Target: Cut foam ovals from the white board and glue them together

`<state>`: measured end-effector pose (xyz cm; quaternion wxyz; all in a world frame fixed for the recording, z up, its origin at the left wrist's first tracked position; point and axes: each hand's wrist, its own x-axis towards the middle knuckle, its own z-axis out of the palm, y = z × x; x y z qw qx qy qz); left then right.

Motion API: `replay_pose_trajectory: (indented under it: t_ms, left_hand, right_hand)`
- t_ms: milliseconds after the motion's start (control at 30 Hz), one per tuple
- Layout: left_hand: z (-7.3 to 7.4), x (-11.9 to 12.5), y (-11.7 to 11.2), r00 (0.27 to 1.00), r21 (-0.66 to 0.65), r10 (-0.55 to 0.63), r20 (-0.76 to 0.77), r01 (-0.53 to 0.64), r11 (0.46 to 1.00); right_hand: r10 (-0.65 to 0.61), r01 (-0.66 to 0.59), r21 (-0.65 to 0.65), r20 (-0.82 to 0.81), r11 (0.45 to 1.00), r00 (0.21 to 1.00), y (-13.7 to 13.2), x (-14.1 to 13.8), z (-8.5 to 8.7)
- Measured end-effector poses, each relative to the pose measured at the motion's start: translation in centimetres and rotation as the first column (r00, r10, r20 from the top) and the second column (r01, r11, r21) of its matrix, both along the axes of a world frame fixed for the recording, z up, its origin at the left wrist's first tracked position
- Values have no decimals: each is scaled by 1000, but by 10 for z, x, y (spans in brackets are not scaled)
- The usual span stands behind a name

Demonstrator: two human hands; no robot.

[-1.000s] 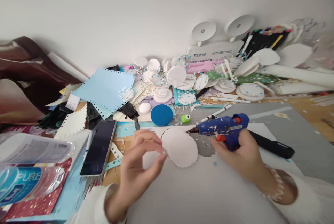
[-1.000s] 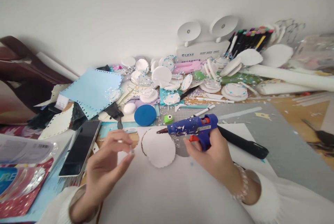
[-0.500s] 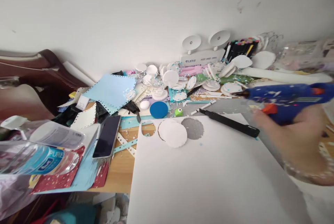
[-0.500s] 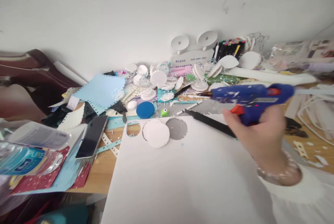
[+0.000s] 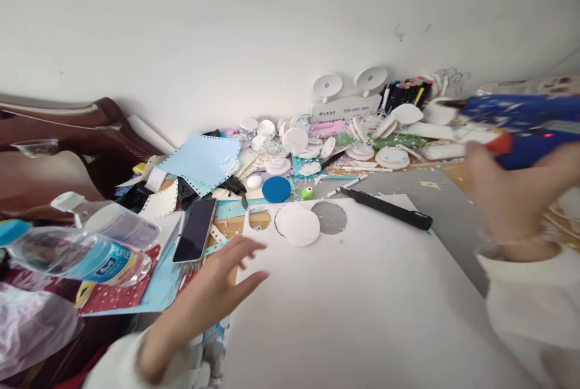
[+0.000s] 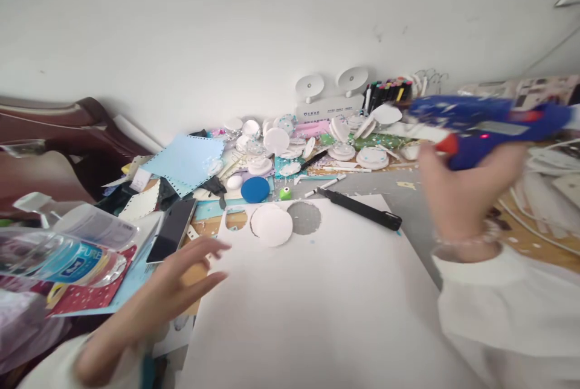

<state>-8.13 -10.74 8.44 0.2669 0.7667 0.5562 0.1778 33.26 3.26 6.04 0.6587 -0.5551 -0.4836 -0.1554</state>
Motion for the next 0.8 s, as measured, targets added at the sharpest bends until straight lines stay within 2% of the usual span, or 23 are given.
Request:
replay_pose_trajectory:
  t_ms: [67,133,233,367,533,567,633,700,767,800]
  left_hand:
    - [-17,36,40,998,71,-30,47,26,997]
    - [-36,60,70,998,94,-26,65,20,995]
    - [-56,74,95,992,83,11,123,-21,996]
    - [-62,72,108,957,-12,109,271,-110,994]
    - [-72,74,115,824,-248,284,491,-180,952]
    - [-73,75,114,787,-292,308,535,-170,941]
    - [-74,78,111,668,-415,360,651,-84,906]
    - [-72,79,108,424,-549,449,787,146,823]
    - [-69,80,107,187,-554,523,831,352,754]
    - [-68,80,106,113,-537,545,831,416,733]
  right_hand:
    - [53,-63,-119,-85,991,995,0,-38,-8]
    - [143,-153,-197,-62,968,988,-4,-74,-21]
    - [268,-270,-308,-51,912,962,-9,-105,-46]
    - [340,-344,-406,-86,847,937,-10,-109,-68]
    - [346,-367,-445,-132,817,929,-17,-102,-78]
    - [355,-374,-450,-130,811,926,-19,-103,-80]
    - [376,-383,-455,-110,804,920,-24,-104,-81]
    - [405,-390,-451,-66,803,912,-28,-107,-81]
    - [451,-408,-458,-17,790,893,-31,-109,-77]
    - [477,-418,-465,10,780,879,-32,-110,-74]
